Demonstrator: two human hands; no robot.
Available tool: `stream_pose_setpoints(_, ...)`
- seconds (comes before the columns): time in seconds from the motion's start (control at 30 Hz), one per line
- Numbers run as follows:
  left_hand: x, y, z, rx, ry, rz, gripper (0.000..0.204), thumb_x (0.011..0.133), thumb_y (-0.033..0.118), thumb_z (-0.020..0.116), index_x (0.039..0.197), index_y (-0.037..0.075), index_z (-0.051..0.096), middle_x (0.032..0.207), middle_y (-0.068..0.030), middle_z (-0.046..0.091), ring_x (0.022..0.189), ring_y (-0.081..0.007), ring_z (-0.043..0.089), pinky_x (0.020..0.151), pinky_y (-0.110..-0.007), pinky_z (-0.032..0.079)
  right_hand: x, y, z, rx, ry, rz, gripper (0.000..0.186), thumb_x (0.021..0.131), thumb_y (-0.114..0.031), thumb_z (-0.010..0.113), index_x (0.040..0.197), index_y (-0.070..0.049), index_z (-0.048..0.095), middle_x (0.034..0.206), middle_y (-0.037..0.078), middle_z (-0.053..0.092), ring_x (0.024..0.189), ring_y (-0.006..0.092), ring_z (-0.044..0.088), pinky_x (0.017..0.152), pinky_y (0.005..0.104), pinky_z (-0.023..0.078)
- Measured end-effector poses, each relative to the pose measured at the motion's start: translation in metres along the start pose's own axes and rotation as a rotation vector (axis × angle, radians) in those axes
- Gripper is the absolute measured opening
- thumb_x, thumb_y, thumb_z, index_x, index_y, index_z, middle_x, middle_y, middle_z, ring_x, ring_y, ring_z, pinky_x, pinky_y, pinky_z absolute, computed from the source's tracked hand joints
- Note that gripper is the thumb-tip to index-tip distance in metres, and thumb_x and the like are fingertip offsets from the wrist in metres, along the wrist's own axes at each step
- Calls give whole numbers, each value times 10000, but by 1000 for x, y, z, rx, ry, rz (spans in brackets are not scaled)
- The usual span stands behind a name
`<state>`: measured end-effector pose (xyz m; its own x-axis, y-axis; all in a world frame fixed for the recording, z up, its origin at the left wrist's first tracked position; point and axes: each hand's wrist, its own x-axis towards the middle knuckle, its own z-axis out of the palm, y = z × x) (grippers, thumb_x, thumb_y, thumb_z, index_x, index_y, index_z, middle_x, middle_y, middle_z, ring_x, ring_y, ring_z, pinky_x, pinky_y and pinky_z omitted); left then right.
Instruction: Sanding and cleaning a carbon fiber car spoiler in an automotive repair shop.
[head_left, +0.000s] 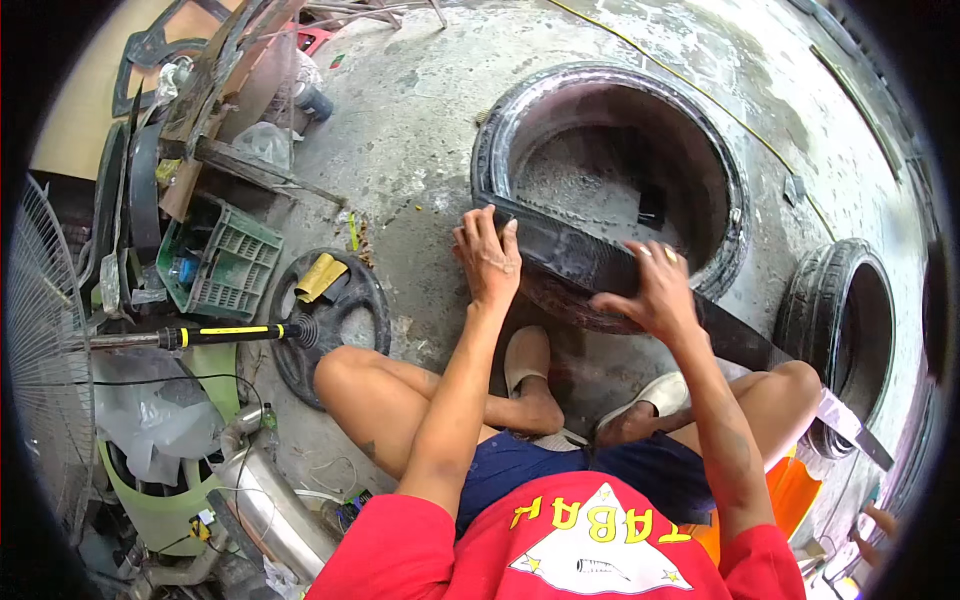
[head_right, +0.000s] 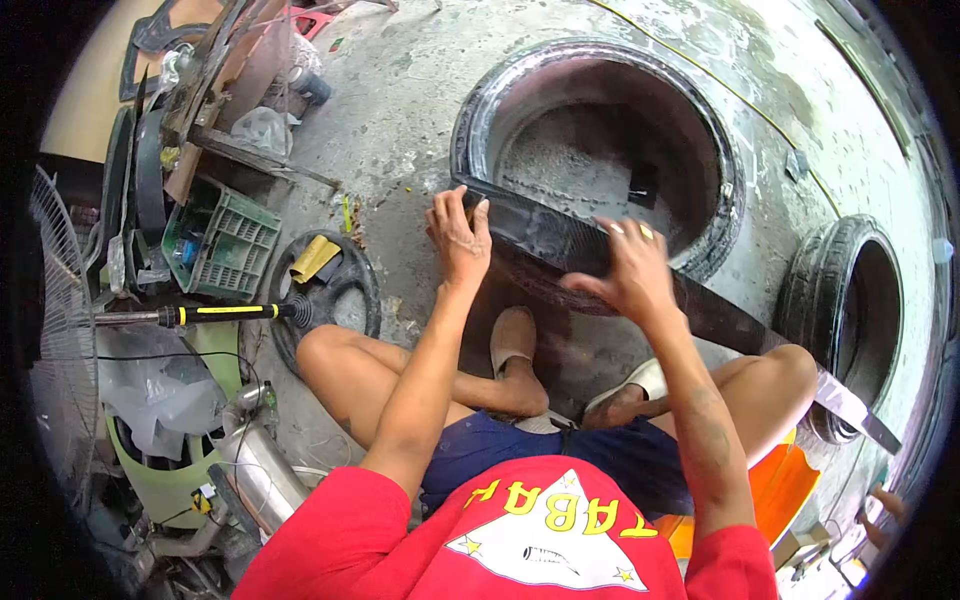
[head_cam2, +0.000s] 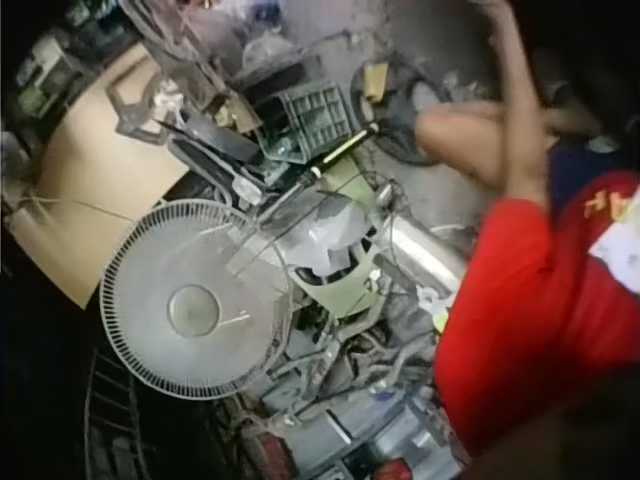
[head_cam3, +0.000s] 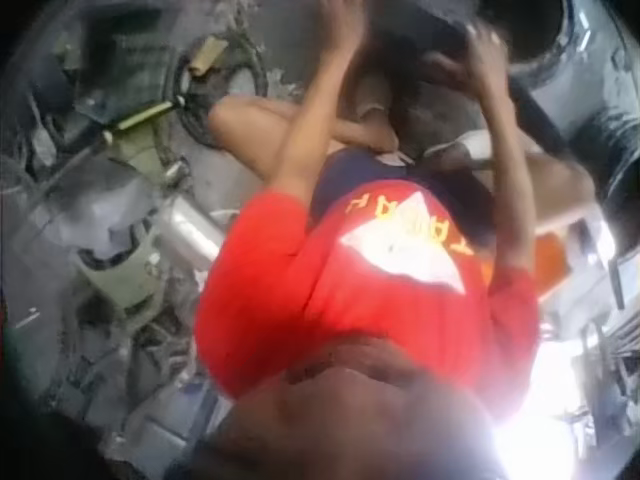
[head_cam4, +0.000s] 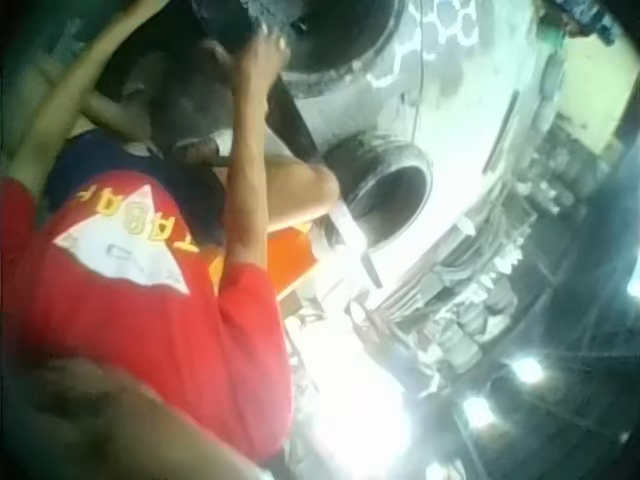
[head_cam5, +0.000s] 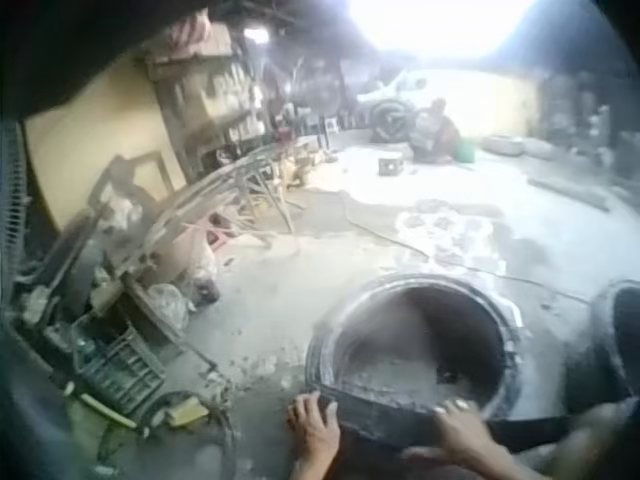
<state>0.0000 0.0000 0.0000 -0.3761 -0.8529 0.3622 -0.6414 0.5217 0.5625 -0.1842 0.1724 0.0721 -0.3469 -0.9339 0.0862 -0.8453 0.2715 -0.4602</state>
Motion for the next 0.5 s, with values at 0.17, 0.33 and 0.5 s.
stream_pose_setpoints(0.17, 11, 5, 15, -34, 209, -59, 436, 994, 300, 721, 1317, 27, 614, 1276, -185, 595, 1190, -431, 556, 1016, -560, 440, 42, -10, 48, 80, 36, 96, 983, 674, -713, 879, 1316, -14, 623, 1264, 211, 699, 1151, 397, 690, 998, 495, 538)
stream_pose_setpoints(0.33, 19, 8, 5, -44, 38, 158, 290, 960, 199, 727, 1169, 10, 660, 1181, -196, 640, 1134, -416, 571, 1028, -524, 418, 22, 9, 59, 67, 87, 46, 980, 665, -683, 894, 1331, -18, 621, 1257, 184, 704, 1172, 366, 679, 1024, 478, 522)
stream_pose_setpoints(0.5, 14, 19, 14, 36, 89, 52, 287, 936, 204, 751, 1121, 7, 654, 1178, -204, 628, 1116, -417, 561, 996, -533, 438, 22, -1, 66, -58, 10, -5, 1041, 667, -666, 892, 1437, -33, 592, 1308, 156, 652, 1233, 330, 629, 1074, 438, 476)
